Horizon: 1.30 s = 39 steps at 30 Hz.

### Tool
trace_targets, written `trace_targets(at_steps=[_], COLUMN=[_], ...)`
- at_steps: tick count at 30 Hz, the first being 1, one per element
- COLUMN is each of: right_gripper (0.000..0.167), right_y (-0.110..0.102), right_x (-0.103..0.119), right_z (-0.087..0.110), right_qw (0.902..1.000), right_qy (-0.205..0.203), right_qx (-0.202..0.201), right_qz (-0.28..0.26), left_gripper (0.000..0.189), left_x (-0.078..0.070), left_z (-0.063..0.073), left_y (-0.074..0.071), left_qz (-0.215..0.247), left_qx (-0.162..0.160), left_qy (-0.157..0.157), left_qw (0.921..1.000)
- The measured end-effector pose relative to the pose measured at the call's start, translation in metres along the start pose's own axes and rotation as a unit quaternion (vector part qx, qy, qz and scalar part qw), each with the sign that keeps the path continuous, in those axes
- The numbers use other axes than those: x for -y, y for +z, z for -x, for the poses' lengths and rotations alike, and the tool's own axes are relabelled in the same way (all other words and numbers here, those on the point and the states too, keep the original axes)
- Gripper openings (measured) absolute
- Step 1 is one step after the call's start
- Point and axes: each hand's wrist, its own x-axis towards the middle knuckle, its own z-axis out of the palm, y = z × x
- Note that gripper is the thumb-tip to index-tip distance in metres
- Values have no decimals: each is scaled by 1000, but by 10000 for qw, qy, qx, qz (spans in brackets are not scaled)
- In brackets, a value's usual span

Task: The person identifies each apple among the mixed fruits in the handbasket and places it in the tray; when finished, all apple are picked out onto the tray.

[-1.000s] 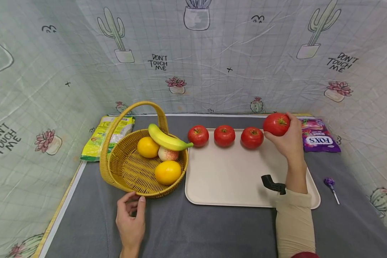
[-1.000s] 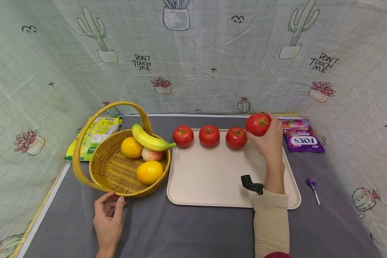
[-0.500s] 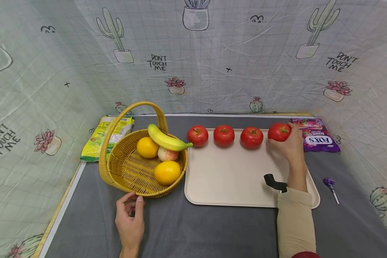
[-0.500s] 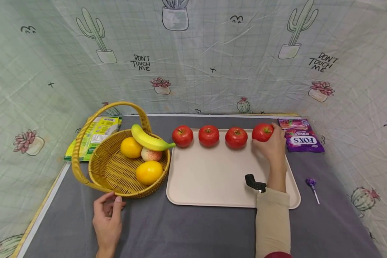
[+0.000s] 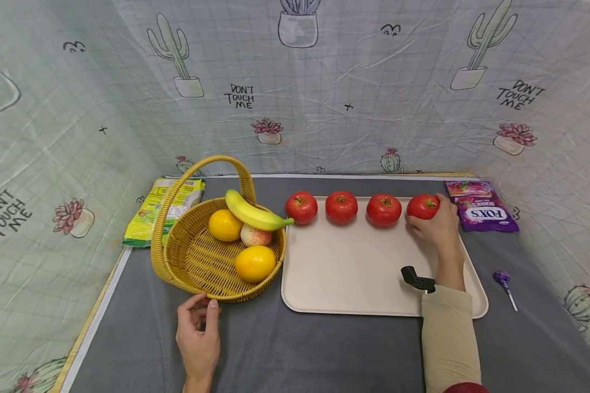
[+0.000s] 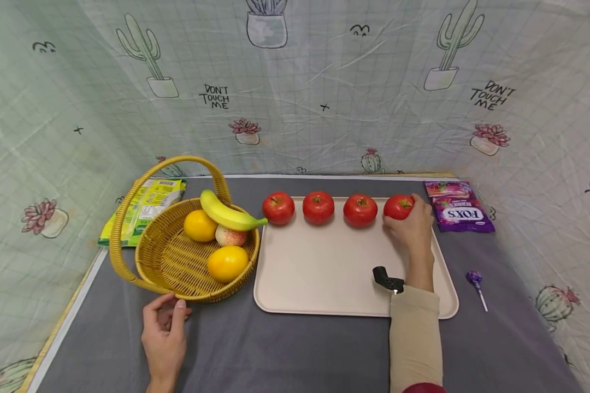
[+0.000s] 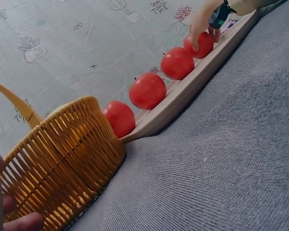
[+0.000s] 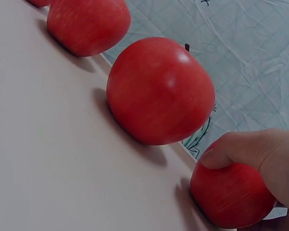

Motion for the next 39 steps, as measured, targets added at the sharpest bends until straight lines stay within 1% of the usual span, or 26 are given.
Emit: trace_targets(at_steps=[7, 10, 12, 14, 17, 19, 22, 24, 26, 29, 30, 32, 35, 39], right_gripper=[107, 111, 112, 110, 104, 100, 96, 95, 92, 86, 83, 78, 73, 66], right_y=[-5, -11, -17, -24, -35, -41, -47, -50, -51, -52, -52, -53, -52, -48], right_x=[-3, -1, 4, 10, 22, 31, 44, 53, 63, 77, 82, 89, 99, 106], right_z=[-1, 2, 6, 9, 15, 20, 29, 37, 45, 59, 63, 71, 83, 94], right_qw=[9996, 9991, 9990, 9992, 9996, 9994, 9984, 9972, 9950, 9888, 9862, 9793, 9689, 9498], right_qy=[127, 178, 181, 148, -43, -217, -507, -707, -936, -1339, -1473, -1780, -2161, -2705], right_qx=[241, 321, 324, 265, 91, -21, -146, -214, -354, -653, -755, -948, -1166, -1431], right_qz=[105, 219, 261, 258, 245, 251, 198, 147, 79, -61, -102, -184, -307, -643], left_gripper=[23, 22, 20, 16, 9, 7, 7, 7, 8, 12, 13, 11, 9, 23], left_x=[0, -2, -4, -6, -9, -13, -22, -31, -41, -56, -62, -72, -90, -117], left_z=[-1, -4, -6, -10, -17, -22, -31, -38, -44, -52, -54, -58, -63, -70], left_y=[2, 2, 1, -1, -5, -8, -14, -17, -20, -21, -21, -20, -18, -11], left_qz=[-163, -284, -406, -543, -681, -721, -728, -717, -671, -534, -489, -381, -169, 222], left_qx=[-16, -8, -48, -102, -172, -137, 83, 193, 285, 346, 406, 462, 556, 558], left_qy=[1, 90, 258, 522, 919, 1147, 1420, 1724, 2081, 2662, 2798, 3098, 3460, 3993], left_qw=[9999, 9996, 9988, 9971, 9933, 9907, 9872, 9822, 9754, 9618, 9580, 9489, 9364, 9149])
